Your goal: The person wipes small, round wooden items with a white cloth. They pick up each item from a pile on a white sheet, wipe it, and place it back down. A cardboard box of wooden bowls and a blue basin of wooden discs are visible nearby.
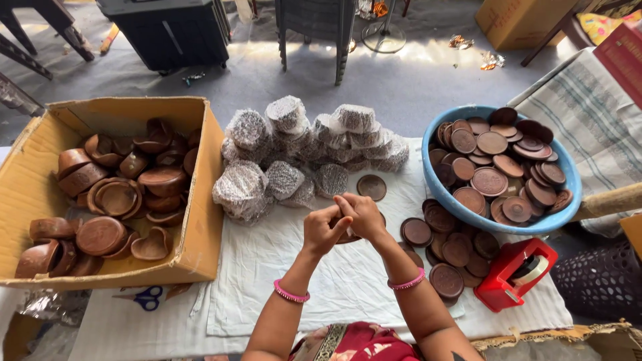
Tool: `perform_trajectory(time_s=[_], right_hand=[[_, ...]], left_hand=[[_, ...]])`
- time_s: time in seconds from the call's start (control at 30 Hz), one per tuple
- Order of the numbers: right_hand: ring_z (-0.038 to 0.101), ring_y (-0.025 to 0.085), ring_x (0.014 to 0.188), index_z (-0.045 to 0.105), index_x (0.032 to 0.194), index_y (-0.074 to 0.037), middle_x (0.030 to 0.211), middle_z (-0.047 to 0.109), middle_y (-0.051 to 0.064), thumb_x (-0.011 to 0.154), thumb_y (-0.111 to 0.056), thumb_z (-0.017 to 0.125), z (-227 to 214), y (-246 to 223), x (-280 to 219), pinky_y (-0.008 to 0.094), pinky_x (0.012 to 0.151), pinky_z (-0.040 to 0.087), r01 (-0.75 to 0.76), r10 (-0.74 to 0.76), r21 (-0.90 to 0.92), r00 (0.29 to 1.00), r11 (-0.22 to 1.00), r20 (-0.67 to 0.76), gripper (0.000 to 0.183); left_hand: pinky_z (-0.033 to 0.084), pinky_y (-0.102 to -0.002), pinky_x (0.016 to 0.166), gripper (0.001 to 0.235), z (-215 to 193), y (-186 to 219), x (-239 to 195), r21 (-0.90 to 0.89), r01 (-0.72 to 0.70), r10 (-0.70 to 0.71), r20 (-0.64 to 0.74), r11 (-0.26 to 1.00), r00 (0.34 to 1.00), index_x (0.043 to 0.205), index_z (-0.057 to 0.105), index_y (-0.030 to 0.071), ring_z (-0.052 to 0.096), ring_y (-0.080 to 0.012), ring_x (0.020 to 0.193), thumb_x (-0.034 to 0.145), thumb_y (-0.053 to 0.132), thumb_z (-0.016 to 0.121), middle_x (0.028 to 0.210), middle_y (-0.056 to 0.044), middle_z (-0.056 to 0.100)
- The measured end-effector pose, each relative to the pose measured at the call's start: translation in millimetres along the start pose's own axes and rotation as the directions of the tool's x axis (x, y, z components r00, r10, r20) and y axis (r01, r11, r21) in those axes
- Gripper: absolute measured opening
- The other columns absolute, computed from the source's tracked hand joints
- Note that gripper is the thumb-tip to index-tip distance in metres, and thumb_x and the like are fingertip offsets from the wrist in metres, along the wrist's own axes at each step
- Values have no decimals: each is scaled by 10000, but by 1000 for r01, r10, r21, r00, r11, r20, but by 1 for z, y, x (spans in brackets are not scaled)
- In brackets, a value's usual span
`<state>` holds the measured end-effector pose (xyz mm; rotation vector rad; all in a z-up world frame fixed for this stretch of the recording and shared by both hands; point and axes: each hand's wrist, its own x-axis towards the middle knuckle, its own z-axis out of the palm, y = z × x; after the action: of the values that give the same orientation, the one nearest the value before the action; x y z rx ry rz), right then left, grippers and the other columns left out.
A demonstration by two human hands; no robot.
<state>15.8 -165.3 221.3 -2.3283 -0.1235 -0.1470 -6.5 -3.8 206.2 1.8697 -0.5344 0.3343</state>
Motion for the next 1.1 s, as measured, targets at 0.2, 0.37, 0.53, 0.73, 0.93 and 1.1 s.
perform_trajectory(time_s=[0.2,0.37,0.53,0.73,0.93,1.1], right_hand=[[570,118,694,664,937,-37,827,627,21,1060,-347,613,12,45,9,300,610,487,-232,77,741,968,630,239,338],[598,149,804,644,1212,-43,1040,684,141,1034,-296,590,46,15,-14,310,710,500,-51,368,836,911,546,-185,314],[523,357,1219,603,1385,-50,1396,578,185,1028,-254,564,66,-8,-50,466,1017,394,176,-95,111,851,978,-516,413],[520,401,1384,676,1335,-166,1487,582,119,1013,-288,570,65,9,-23,479,1128,397,251,-313,-215,890,944,-331,360],[627,421,1205,718,1328,-113,1298,680,216,1060,-378,583,33,62,24,502,986,527,-368,275,398,922,840,272,400],[684,259,1154,641,1332,-34,1333,680,137,961,-459,623,10,43,7,414,977,577,-642,76,723,758,256,647,564]], left_hand=[[434,-271,566,552,58,-108,-38,-931,167,-394,27,326,919,742,563,105,542,-87,647,1147,444,724,695,39,577],[603,-419,895,519,40,-28,-7,-971,194,-879,214,-142,426,1186,700,104,751,-223,989,950,498,458,1127,-58,764],[503,-431,1066,693,56,-78,-15,-936,264,-814,336,-233,474,1410,578,88,611,-281,1269,982,601,395,1387,-101,643],[441,-358,1090,832,56,-48,-24,-785,519,-646,208,338,734,1522,479,135,520,-232,1363,952,734,396,1481,-94,556],[584,-404,844,636,11,45,-2,342,491,-574,205,801,793,1144,680,61,731,-226,926,876,639,685,995,-73,770],[576,-405,825,518,46,-35,-25,-529,509,-507,163,679,846,1209,709,-11,711,-214,943,921,416,758,1067,-99,765]])
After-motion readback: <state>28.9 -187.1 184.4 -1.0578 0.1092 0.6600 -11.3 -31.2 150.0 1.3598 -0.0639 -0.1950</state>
